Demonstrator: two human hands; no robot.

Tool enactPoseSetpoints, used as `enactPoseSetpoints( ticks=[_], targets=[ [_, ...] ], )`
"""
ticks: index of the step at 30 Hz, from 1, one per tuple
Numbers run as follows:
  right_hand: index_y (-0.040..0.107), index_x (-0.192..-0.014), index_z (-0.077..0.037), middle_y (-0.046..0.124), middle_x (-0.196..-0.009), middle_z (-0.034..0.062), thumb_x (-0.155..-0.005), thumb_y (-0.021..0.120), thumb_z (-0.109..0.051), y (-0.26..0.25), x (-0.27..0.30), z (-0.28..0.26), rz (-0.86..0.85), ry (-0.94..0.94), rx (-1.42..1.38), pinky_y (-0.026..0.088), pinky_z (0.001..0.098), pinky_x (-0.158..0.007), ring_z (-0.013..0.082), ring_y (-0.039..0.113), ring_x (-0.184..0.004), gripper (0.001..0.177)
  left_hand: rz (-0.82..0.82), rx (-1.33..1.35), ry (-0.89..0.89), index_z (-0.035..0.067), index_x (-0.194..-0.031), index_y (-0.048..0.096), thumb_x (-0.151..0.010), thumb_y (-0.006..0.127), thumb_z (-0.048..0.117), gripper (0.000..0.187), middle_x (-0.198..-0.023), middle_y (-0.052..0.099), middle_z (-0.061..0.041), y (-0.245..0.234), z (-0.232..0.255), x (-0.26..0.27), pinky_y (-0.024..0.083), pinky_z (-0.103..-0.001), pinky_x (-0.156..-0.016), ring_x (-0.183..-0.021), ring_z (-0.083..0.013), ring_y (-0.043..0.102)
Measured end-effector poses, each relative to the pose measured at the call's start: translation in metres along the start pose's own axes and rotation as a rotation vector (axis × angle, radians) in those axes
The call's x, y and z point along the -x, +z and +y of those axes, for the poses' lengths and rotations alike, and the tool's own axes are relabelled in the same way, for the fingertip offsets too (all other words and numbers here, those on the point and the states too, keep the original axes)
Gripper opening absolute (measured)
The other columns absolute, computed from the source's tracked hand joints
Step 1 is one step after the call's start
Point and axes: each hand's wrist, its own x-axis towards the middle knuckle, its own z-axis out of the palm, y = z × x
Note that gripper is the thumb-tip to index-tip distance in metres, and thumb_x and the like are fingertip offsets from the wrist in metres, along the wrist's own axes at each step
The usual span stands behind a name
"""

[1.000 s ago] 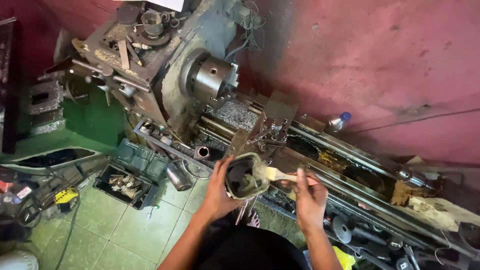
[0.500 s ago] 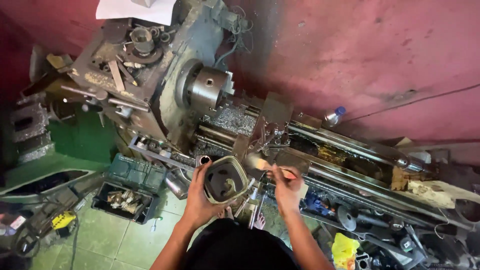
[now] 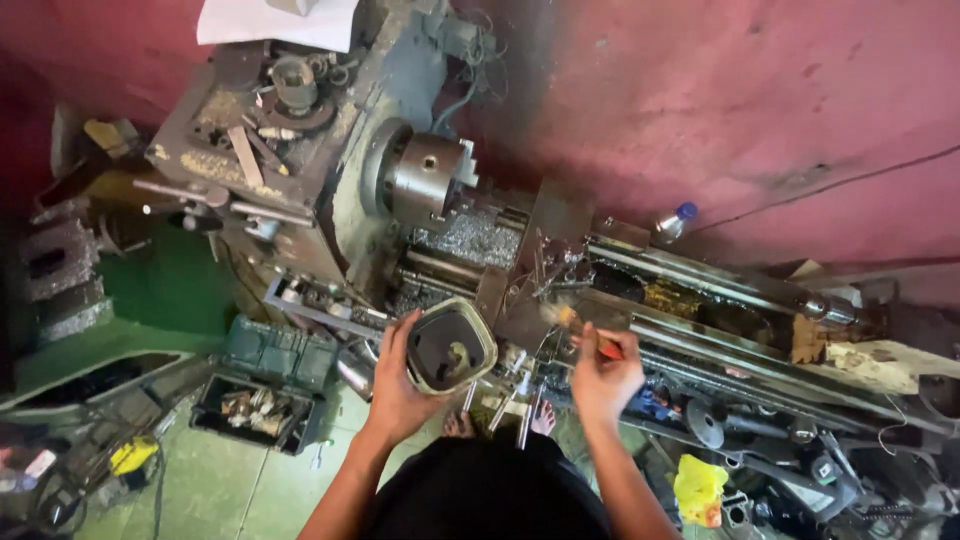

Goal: The person holds a small metal container in their left hand and uses a brush in their right hand to apply liquid to the lathe machine. They repeatedly dip the brush into the container and scrub various parts of the machine, including the bed and carriage, to clean off metal shavings and debris.

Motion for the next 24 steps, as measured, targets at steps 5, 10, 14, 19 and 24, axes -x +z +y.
enactPoseSetpoints(
  ticks=[5, 10, 14, 19, 24],
  targets=[
    [0.064, -0.087, -0.001, 0.070, -0.076, 0.0190, -0.091, 0.078, 0.002, -0.004, 0.006, -0.028, -0.112, 0.044, -0.020, 0.062, 0.0332, -0.060, 0.0236, 0.073, -0.062, 0.015, 0.062, 0.033, 0.078, 0.009, -0.152, 0.044, -0.038, 0.097, 0.000, 0.125, -0.144, 0.047, -0.020, 0.010, -0.018, 0.003, 0.043, -0.059, -0.113, -0.137, -0.0502, 0.047],
    [0.062, -0.087, 0.000, 0.070, -0.073, 0.0150, -0.090, 0.077, 0.000, -0.001, 0.001, 0.032, -0.238, 0.093, -0.070, 0.063, 0.0295, -0.058, 0.0211, 0.073, -0.062, 0.016, 0.157, 0.009, 0.207, 0.008, -0.149, 0.048, -0.038, 0.101, 0.009, 0.124, -0.139, 0.052, -0.019, 0.035, -0.042, 0.005, 0.044, -0.055, -0.113, -0.134, -0.0456, 0.052],
    [0.064, -0.088, -0.001, 0.069, -0.071, 0.0179, -0.091, 0.079, -0.002, -0.020, -0.008, 0.001, -0.149, -0.091, 0.076, 0.061, 0.0291, -0.052, 0.0226, 0.073, -0.058, 0.015, 0.184, -0.013, 0.284, 0.008, -0.149, 0.047, -0.038, 0.101, 0.012, 0.123, -0.137, 0.050, -0.021, 0.038, -0.031, 0.003, 0.045, -0.060, -0.110, -0.132, -0.0509, 0.051],
    [0.061, -0.088, 0.001, 0.069, -0.072, 0.0175, -0.089, 0.078, -0.001, -0.004, 0.006, -0.020, -0.218, 0.150, -0.135, 0.062, 0.0281, -0.045, 0.0205, 0.069, -0.052, 0.017, 0.210, -0.012, 0.262, 0.008, -0.149, 0.047, -0.043, 0.100, 0.016, 0.119, -0.138, 0.049, -0.019, 0.048, -0.047, 0.001, 0.047, -0.059, -0.108, -0.130, -0.0495, 0.053],
    [0.059, -0.086, 0.000, 0.068, -0.071, 0.0177, -0.094, 0.075, -0.002, -0.013, -0.010, 0.009, -0.070, -0.001, -0.016, 0.060, 0.0266, -0.048, 0.0205, 0.069, -0.053, 0.018, 0.222, -0.025, 0.284, 0.009, -0.151, 0.046, -0.041, 0.099, 0.011, 0.122, -0.140, 0.047, -0.022, 0.045, -0.030, 0.013, 0.047, -0.062, -0.105, -0.130, -0.0530, 0.052]
  ],
)
